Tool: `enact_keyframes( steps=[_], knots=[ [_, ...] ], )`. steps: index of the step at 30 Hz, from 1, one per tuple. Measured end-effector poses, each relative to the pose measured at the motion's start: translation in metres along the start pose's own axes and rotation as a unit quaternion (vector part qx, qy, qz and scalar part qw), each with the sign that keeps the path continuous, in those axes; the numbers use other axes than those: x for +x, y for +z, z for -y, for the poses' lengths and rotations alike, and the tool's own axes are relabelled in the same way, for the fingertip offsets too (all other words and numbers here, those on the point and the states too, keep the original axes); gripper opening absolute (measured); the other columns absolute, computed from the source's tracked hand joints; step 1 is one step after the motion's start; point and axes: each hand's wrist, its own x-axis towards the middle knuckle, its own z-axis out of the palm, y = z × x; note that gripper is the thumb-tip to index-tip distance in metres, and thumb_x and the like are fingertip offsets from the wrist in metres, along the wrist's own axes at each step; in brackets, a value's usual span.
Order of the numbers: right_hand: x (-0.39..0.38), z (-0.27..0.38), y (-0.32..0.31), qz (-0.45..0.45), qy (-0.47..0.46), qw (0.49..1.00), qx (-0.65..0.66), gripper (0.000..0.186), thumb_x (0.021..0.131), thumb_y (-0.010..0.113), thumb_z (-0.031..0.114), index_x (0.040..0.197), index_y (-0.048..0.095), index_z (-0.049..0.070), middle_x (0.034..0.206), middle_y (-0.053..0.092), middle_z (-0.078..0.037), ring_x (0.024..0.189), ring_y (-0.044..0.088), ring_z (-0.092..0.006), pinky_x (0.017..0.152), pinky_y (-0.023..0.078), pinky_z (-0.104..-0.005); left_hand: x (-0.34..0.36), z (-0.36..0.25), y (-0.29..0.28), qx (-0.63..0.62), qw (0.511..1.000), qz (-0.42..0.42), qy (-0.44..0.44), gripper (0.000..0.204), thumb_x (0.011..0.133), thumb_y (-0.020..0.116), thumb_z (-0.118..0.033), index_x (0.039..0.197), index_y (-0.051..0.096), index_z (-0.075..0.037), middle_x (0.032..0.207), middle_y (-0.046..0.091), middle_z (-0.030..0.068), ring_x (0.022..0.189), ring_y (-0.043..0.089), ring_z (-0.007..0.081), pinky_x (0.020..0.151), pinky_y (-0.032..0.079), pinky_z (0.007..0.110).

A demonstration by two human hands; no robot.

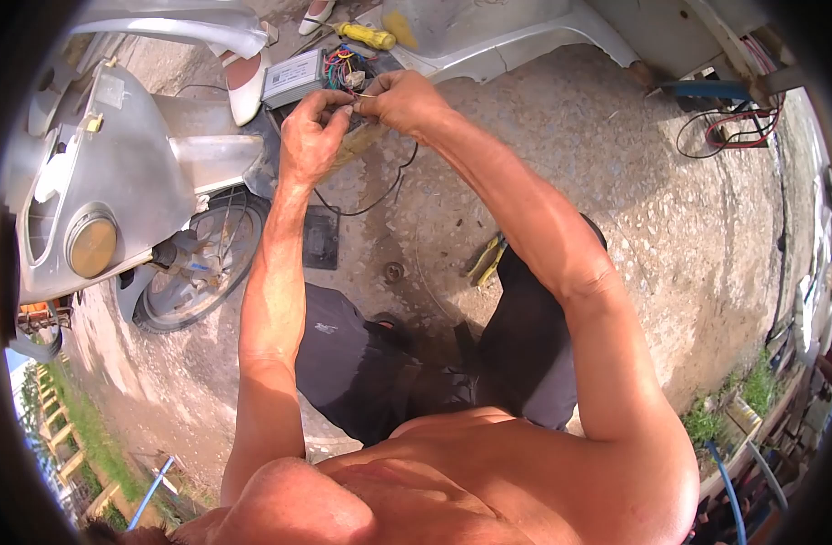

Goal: The person manipulates electrical wires on a bicycle's controller box, peeling off tape, twisting wires together, and applying new electrical tape to secure the connections.

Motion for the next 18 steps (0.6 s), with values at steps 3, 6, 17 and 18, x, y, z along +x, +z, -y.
enact_keyframes(
  steps=[3, 6, 17, 18],
  knots=[
    [0.000, -0.003, 0.000, -0.016, -0.020, 1.000, -0.015, 0.017, 0.081, 0.082, 0.016, 0.083, 0.073, 0.002, 0.077, 0.071, -0.005, 0.065, 0.062, -0.0122, 0.057, 0.048, -0.0294, 0.000, -0.003, 0.000, 0.003, 1.000, 0.000, 0.001, 0.021, 0.091, 0.071, -0.011, 0.108, 0.074, -0.001, 0.095, 0.074, 0.0079, 0.074, 0.066, 0.0123, 0.072, 0.055, 0.029],
    [-0.001, 0.002, 0.000, -0.014, -0.016, 1.000, 0.015, 0.018, 0.084, 0.080, 0.019, 0.086, 0.075, 0.002, 0.078, 0.071, -0.005, 0.069, 0.062, -0.0113, 0.061, 0.049, -0.0289, 0.000, -0.005, -0.001, 0.001, 1.000, 0.002, -0.011, 0.021, 0.091, 0.070, -0.011, 0.108, 0.073, 0.000, 0.091, 0.074, 0.0074, 0.073, 0.065, 0.0111, 0.071, 0.054, 0.029],
    [-0.007, 0.020, -0.006, 0.002, 0.024, 0.999, -0.042, 0.023, 0.094, 0.073, 0.029, 0.094, 0.078, 0.007, 0.075, 0.059, 0.003, 0.062, 0.044, -0.0064, 0.053, 0.033, -0.0237, 0.001, -0.002, 0.000, -0.006, 1.000, 0.002, -0.013, 0.020, 0.092, 0.070, -0.011, 0.108, 0.072, 0.001, 0.091, 0.074, 0.0078, 0.074, 0.067, 0.0110, 0.071, 0.055, 0.028],
    [-0.007, 0.019, -0.006, 0.003, 0.025, 0.999, -0.041, 0.023, 0.094, 0.073, 0.029, 0.094, 0.078, 0.007, 0.075, 0.059, 0.003, 0.062, 0.044, -0.0064, 0.053, 0.033, -0.0237, 0.000, -0.001, -0.001, -0.005, 1.000, 0.002, -0.014, 0.020, 0.092, 0.070, -0.011, 0.108, 0.072, 0.001, 0.091, 0.074, 0.0078, 0.074, 0.067, 0.0110, 0.071, 0.055, 0.028]
  ],
)
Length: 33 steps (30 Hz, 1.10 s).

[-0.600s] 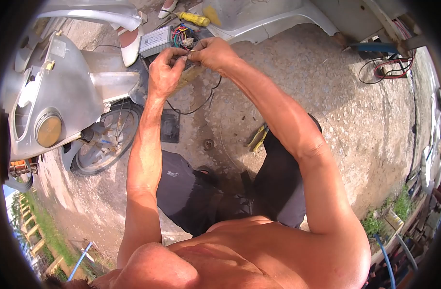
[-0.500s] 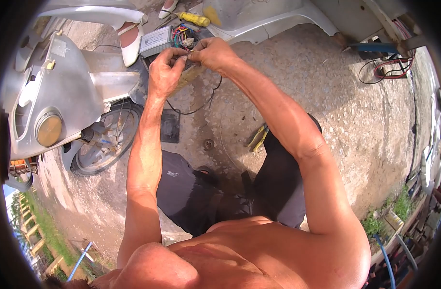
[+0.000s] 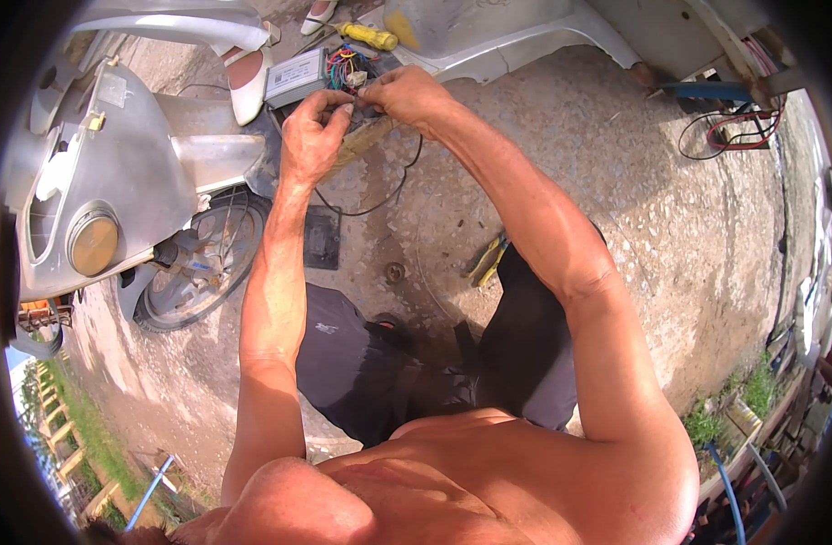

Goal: The person manipulates electrical wires on a bicycle's controller box, peeling off tape, twisting wires together, and applying new electrical tape to secure the connections.

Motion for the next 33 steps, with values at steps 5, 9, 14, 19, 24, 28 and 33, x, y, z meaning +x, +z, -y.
enact_keyframes(
  steps=[5, 9, 14, 19, 24, 28, 33],
  knots=[
    [0.005, -0.006, 0.001, 0.002, -0.006, 1.000, 0.025, 0.020, 0.093, 0.077, 0.024, 0.090, 0.074, 0.004, 0.076, 0.061, 0.001, 0.063, 0.047, -0.0072, 0.054, 0.036, -0.0244, 0.000, 0.001, 0.000, 0.000, 1.000, -0.004, -0.004, 0.020, 0.092, 0.070, -0.011, 0.109, 0.072, 0.001, 0.092, 0.074, 0.0077, 0.076, 0.068, 0.0113, 0.072, 0.055, 0.028],
    [0.009, -0.017, 0.006, -0.015, -0.021, 0.998, 0.054, 0.021, 0.088, 0.079, 0.020, 0.085, 0.074, 0.000, 0.077, 0.068, -0.004, 0.068, 0.056, -0.0129, 0.061, 0.044, -0.0299, 0.001, -0.001, 0.001, -0.042, 0.999, 0.003, -0.031, 0.021, 0.092, 0.071, -0.013, 0.108, 0.072, 0.001, 0.091, 0.074, 0.0071, 0.076, 0.068, 0.0115, 0.072, 0.055, 0.028],
    [0.009, -0.018, 0.006, -0.017, -0.010, 0.999, 0.049, 0.020, 0.090, 0.078, 0.021, 0.087, 0.073, 0.002, 0.076, 0.068, -0.004, 0.066, 0.058, -0.0118, 0.058, 0.044, -0.0271, -0.004, -0.005, 0.004, 0.014, 1.000, -0.017, -0.001, 0.021, 0.090, 0.072, -0.015, 0.105, 0.072, 0.001, 0.085, 0.073, 0.0074, 0.074, 0.067, 0.0116, 0.072, 0.055, 0.029],
    [0.003, -0.008, 0.001, 0.002, 0.020, 0.995, 0.097, 0.020, 0.095, 0.073, 0.022, 0.090, 0.073, 0.003, 0.079, 0.071, -0.005, 0.066, 0.063, -0.0108, 0.055, 0.044, -0.0246, -0.009, -0.010, -0.001, 0.016, 0.999, 0.047, -0.009, 0.016, 0.087, 0.071, -0.012, 0.097, 0.070, 0.001, 0.083, 0.072, 0.0084, 0.072, 0.068, 0.0138, 0.070, 0.055, 0.031],
    [0.004, -0.007, 0.000, 0.020, 0.032, 0.992, 0.118, 0.020, 0.097, 0.071, 0.022, 0.094, 0.074, 0.002, 0.083, 0.074, -0.006, 0.070, 0.067, -0.0115, 0.057, 0.047, -0.0249, -0.014, -0.014, -0.011, 0.060, 0.981, 0.173, 0.069, 0.016, 0.082, 0.070, -0.010, 0.094, 0.068, 0.001, 0.083, 0.070, 0.0127, 0.076, 0.067, 0.0211, 0.073, 0.054, 0.035],
    [0.003, -0.008, 0.001, 0.014, 0.020, 0.995, 0.094, 0.022, 0.097, 0.072, 0.025, 0.100, 0.073, 0.003, 0.091, 0.075, -0.007, 0.076, 0.068, -0.0118, 0.065, 0.050, -0.0254, -0.014, -0.020, -0.010, 0.044, 0.983, 0.177, 0.031, 0.016, 0.081, 0.070, -0.009, 0.093, 0.068, 0.001, 0.084, 0.070, 0.0138, 0.079, 0.068, 0.0250, 0.075, 0.054, 0.037],
    [0.004, -0.010, 0.009, -0.014, -0.005, 0.995, 0.101, 0.019, 0.093, 0.077, 0.017, 0.098, 0.072, -0.001, 0.086, 0.073, -0.008, 0.073, 0.067, -0.0131, 0.066, 0.053, -0.0277, -0.014, -0.023, -0.010, 0.068, 0.980, 0.182, 0.041, 0.016, 0.081, 0.069, -0.011, 0.093, 0.068, 0.001, 0.088, 0.071, 0.0149, 0.083, 0.069, 0.0303, 0.077, 0.054, 0.039]
  ],
)
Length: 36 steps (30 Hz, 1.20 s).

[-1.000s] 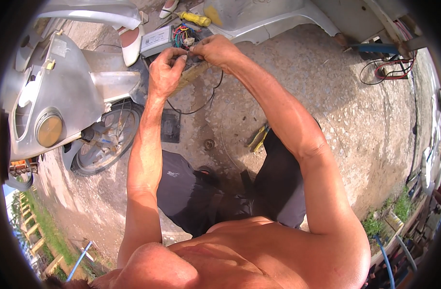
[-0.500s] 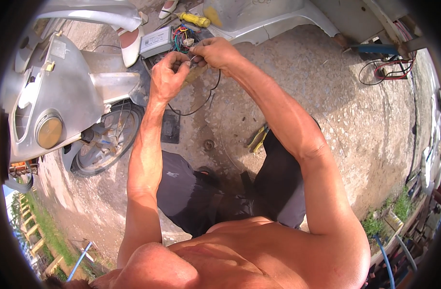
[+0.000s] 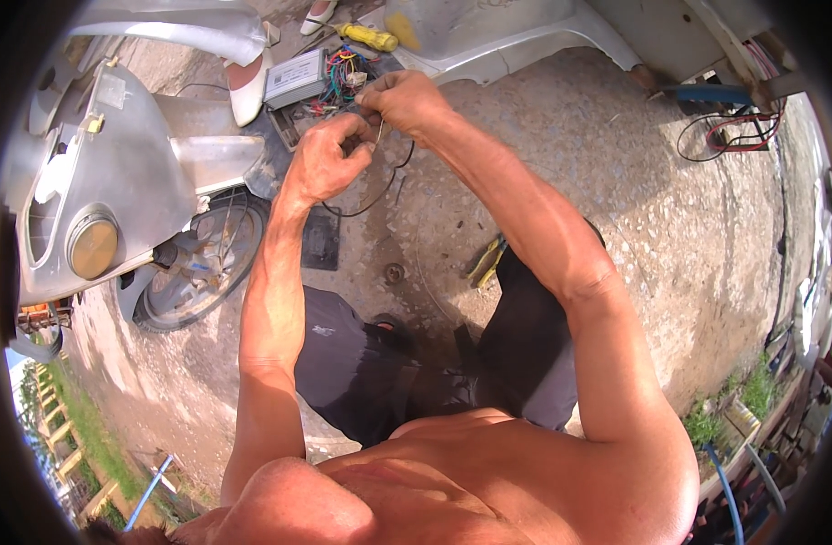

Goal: The person manipulates electrical wires on a bicycle's controller box, peeling off tape, twisting wires together, and applying new electrical tape to secure the connections.

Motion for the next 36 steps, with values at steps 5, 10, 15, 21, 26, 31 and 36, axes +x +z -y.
enact_keyframes(
  steps=[5, 10, 15, 21, 26, 31, 36],
  knots=[
    [0.004, -0.005, 0.003, -0.019, -0.033, 0.996, -0.078, 0.022, 0.092, 0.077, 0.016, 0.097, 0.071, -0.004, 0.085, 0.071, -0.007, 0.072, 0.064, -0.0144, 0.067, 0.053, -0.0306, -0.001, 0.005, 0.002, 0.014, 1.000, -0.004, 0.024, 0.017, 0.080, 0.069, -0.011, 0.093, 0.068, 0.000, 0.087, 0.070, 0.0150, 0.082, 0.068, 0.0316, 0.076, 0.053, 0.040],
    [0.001, -0.002, -0.004, -0.003, -0.011, 0.995, -0.102, 0.025, 0.096, 0.072, 0.024, 0.099, 0.073, -0.001, 0.087, 0.071, -0.006, 0.074, 0.063, -0.0133, 0.067, 0.050, -0.0288, -0.001, 0.004, 0.003, 0.017, 0.999, -0.006, 0.029, 0.016, 0.080, 0.070, -0.011, 0.091, 0.067, 0.000, 0.085, 0.069, 0.0150, 0.081, 0.068, 0.0328, 0.074, 0.053, 0.041],
    [-0.003, 0.005, -0.006, 0.022, 0.034, 0.998, -0.045, 0.029, 0.100, 0.067, 0.031, 0.101, 0.075, 0.003, 0.085, 0.070, -0.003, 0.073, 0.059, -0.0113, 0.064, 0.045, -0.0274, -0.002, 0.006, 0.005, 0.018, 0.999, -0.022, 0.046, 0.015, 0.080, 0.070, -0.012, 0.089, 0.066, -0.001, 0.084, 0.069, 0.0146, 0.078, 0.067, 0.0349, 0.072, 0.053, 0.042],
    [0.005, -0.002, -0.001, -0.010, -0.043, 0.996, -0.082, 0.023, 0.090, 0.076, 0.024, 0.091, 0.074, 0.000, 0.079, 0.071, -0.005, 0.069, 0.060, -0.0127, 0.060, 0.046, -0.0299, -0.003, 0.004, 0.001, 0.038, 0.997, -0.017, 0.058, 0.016, 0.080, 0.070, -0.009, 0.093, 0.069, 0.001, 0.083, 0.069, 0.0152, 0.078, 0.069, 0.0303, 0.072, 0.054, 0.038],
    [0.000, -0.014, -0.014, 0.008, -0.080, 0.989, -0.122, 0.024, 0.094, 0.076, 0.025, 0.092, 0.073, 0.002, 0.084, 0.071, -0.005, 0.073, 0.063, -0.0117, 0.067, 0.051, -0.0292, -0.030, -0.027, 0.007, -0.116, 0.988, 0.079, -0.059, 0.025, 0.088, 0.073, -0.013, 0.110, 0.071, 0.001, 0.094, 0.073, 0.0050, 0.082, 0.067, 0.0137, 0.076, 0.055, 0.030],
    [-0.001, -0.003, -0.011, -0.011, -0.050, 0.987, -0.155, 0.029, 0.092, 0.071, 0.032, 0.089, 0.075, 0.003, 0.079, 0.070, -0.004, 0.075, 0.062, -0.0141, 0.070, 0.050, -0.0329, -0.073, 0.012, 0.074, -0.120, 0.913, 0.370, -0.122, 0.035, 0.086, 0.072, -0.034, 0.104, 0.074, -0.004, 0.089, 0.075, 0.0126, 0.083, 0.070, 0.0246, 0.076, 0.055, 0.039],
    [0.003, -0.007, -0.008, 0.006, -0.081, 0.984, -0.157, 0.029, 0.092, 0.072, 0.032, 0.089, 0.075, 0.002, 0.078, 0.070, -0.005, 0.074, 0.062, -0.0148, 0.070, 0.050, -0.0334, -0.167, 0.117, 0.183, 0.175, 0.861, 0.352, -0.322, 0.061, 0.080, 0.076, -0.042, 0.130, 0.060, -0.009, 0.127, 0.066, 0.0226, 0.117, 0.065, 0.0404, 0.096, 0.052, 0.050]
  ],
)
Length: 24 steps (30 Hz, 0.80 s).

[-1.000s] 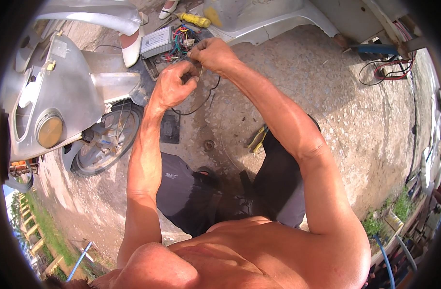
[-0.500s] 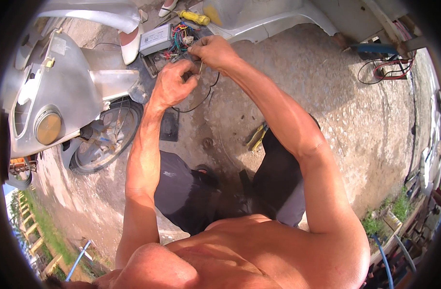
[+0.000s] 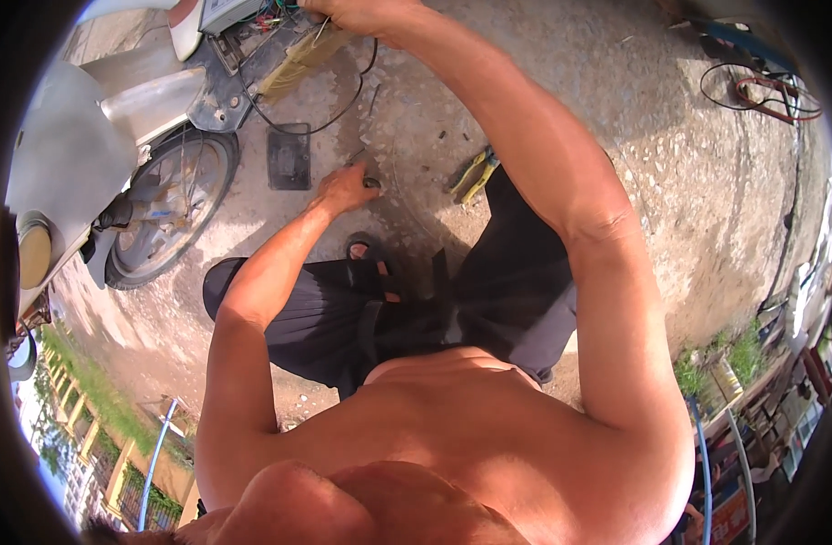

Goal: The person manipulates electrical wires on a bicycle's controller box, peeling off tape, twisting wires together, and applying new electrical tape to secure the connections.

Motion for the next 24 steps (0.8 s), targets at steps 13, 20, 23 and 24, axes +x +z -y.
enact_keyframes(
  steps=[13, 20, 23, 24],
  knots=[
    [0.000, -0.003, -0.003, 0.014, 0.007, 0.998, 0.058, 0.026, 0.092, 0.071, 0.027, 0.089, 0.072, 0.001, 0.073, 0.069, -0.007, 0.066, 0.063, -0.0152, 0.063, 0.051, -0.0338, -0.046, -0.062, -0.079, -0.245, 0.962, -0.055, 0.108, 0.067, 0.082, 0.075, -0.019, 0.142, 0.048, -0.005, 0.128, 0.063, 0.0234, 0.105, 0.070, 0.0318, 0.088, 0.057, 0.042],
    [0.004, -0.004, -0.010, 0.057, 0.019, 0.987, 0.147, 0.024, 0.097, 0.073, 0.021, 0.106, 0.069, -0.002, 0.085, 0.075, -0.009, 0.070, 0.068, -0.0129, 0.063, 0.055, -0.0264, -0.114, -0.075, -0.187, -0.411, 0.774, -0.305, 0.374, 0.082, 0.087, 0.070, -0.015, 0.157, 0.030, -0.003, 0.132, 0.056, 0.0158, 0.115, 0.062, 0.0240, 0.086, 0.057, 0.037],
    [-0.003, -0.006, -0.014, 0.067, 0.015, 0.982, 0.178, 0.031, 0.097, 0.072, 0.020, 0.117, 0.065, -0.003, 0.095, 0.075, -0.011, 0.081, 0.070, -0.0141, 0.068, 0.056, -0.0260, -0.105, -0.068, -0.204, -0.386, 0.762, -0.340, 0.393, 0.082, 0.084, 0.069, -0.004, 0.156, 0.029, -0.004, 0.129, 0.057, 0.0155, 0.109, 0.061, 0.0211, 0.087, 0.055, 0.034],
    [-0.005, -0.006, -0.015, 0.063, 0.014, 0.979, 0.195, 0.035, 0.097, 0.072, 0.020, 0.121, 0.063, -0.004, 0.099, 0.075, -0.012, 0.085, 0.070, -0.0145, 0.069, 0.056, -0.0257, -0.103, -0.066, -0.207, -0.378, 0.760, -0.353, 0.394, 0.084, 0.080, 0.071, 0.002, 0.155, 0.032, -0.004, 0.126, 0.060, 0.0144, 0.098, 0.064, 0.0190, 0.084, 0.055, 0.032]
  ],
)
